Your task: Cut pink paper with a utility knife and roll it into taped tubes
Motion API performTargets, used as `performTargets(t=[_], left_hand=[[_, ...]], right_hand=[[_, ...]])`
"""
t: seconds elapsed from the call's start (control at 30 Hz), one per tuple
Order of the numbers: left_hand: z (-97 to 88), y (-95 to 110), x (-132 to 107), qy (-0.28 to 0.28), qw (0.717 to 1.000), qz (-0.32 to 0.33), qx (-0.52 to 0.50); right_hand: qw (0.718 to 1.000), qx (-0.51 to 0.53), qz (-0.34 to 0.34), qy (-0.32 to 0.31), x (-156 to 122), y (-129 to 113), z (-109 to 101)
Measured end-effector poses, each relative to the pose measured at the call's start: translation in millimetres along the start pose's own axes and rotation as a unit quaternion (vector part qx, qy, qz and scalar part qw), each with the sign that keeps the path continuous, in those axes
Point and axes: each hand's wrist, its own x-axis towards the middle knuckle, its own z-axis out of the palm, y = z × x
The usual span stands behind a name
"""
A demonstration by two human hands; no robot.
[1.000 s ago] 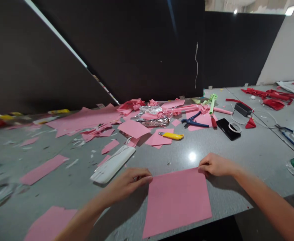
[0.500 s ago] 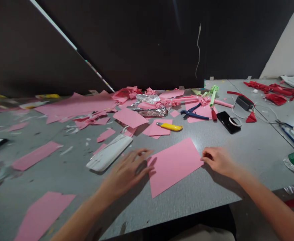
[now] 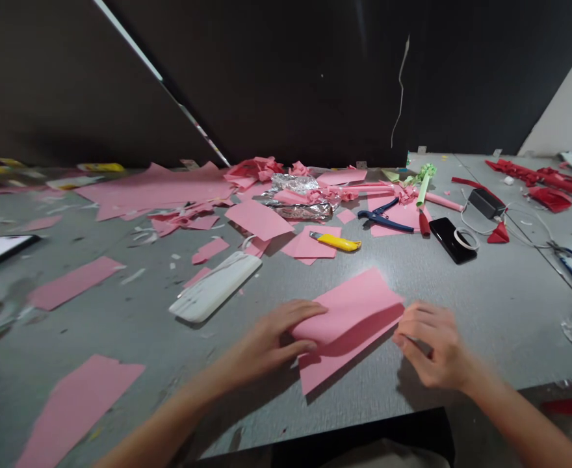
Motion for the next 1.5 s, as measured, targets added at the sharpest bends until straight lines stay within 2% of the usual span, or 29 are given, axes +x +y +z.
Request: performTargets(t=[0.07,0.17,0.23,0.27,0.33,0.37,0.4,0.43,0.5,0.6,0.67,0.77,0.83,0.9,1.0,1.1,1.17,1.27,1.37,1.47,1.5], left_hand=[[0.4,5,7,0.054,0.990,-0.053,-0.119],[-0.8,3,19,0.135,0.943,-0.127,-0.275],[-3.4,-3,25,0.194,0.921,-0.157,-0.298],[-4.9,-7,26,0.239,0.922,-0.158,-0.261],[-6.9,-12,24,0.351,0.926,-0.112,-0.086],[-6.7,-12,22,0.387,0.920,-0.059,0.026],[-5.4,-10,20,0.390,0.912,0.010,0.130],[-2.8,-8,19,0.360,0.905,0.080,0.212],[6.0,0,20,0.234,0.908,0.174,0.301],[22.9,9,30,0.091,0.929,0.150,0.325],[32.1,12,38,0.031,0.939,0.127,0.319],[38.8,17,45,-0.027,0.950,0.129,0.283],[39.0,23,46,-0.043,0.957,0.140,0.252],[37.6,27,48,-0.049,0.962,0.143,0.229],[34.7,26,47,-0.054,0.966,0.126,0.218],[32.1,19,43,-0.063,0.968,0.099,0.220],[30.4,16,39,-0.076,0.969,0.083,0.219],[28.1,17,39,-0.108,0.968,0.068,0.215],[26.6,17,41,-0.127,0.968,0.060,0.206],[26.1,8,40,-0.096,0.974,0.080,0.187],[25.9,4,40,-0.083,0.976,0.093,0.179]], right_hand=[[1.000,-0.017,-0.015,-0.019,0,-2,2],[0.992,-0.063,0.007,-0.109,0,2,7],[0.978,-0.083,0.040,-0.185,-1,6,11],[0.970,-0.087,0.056,-0.219,-2,8,13],[0.956,-0.088,0.083,-0.267,-5,7,17],[0.953,-0.083,0.092,-0.278,-6,6,19],[0.952,-0.072,0.096,-0.283,-7,3,20],[0.952,-0.055,0.097,-0.285,-6,0,21],[0.953,-0.003,0.098,-0.286,-3,-6,23],[0.959,0.064,0.103,-0.256,8,-8,23],[0.972,0.062,0.109,-0.196,20,-1,23],[0.984,0.007,0.152,-0.090,52,26,26],[0.979,-0.061,0.183,-0.062,83,52,35],[0.967,-0.124,0.204,-0.087,116,79,50],[0.960,-0.147,0.208,-0.119,154,113,79],[0.956,-0.159,0.204,-0.140,169,130,101],[0.958,-0.159,0.196,-0.137,169,134,107],[0.963,-0.147,0.197,-0.113,161,134,99],[0.965,-0.127,0.213,-0.086,145,129,73],[0.966,-0.075,0.239,-0.072,117,115,40],[0.965,-0.022,0.256,-0.059,106,109,29]])
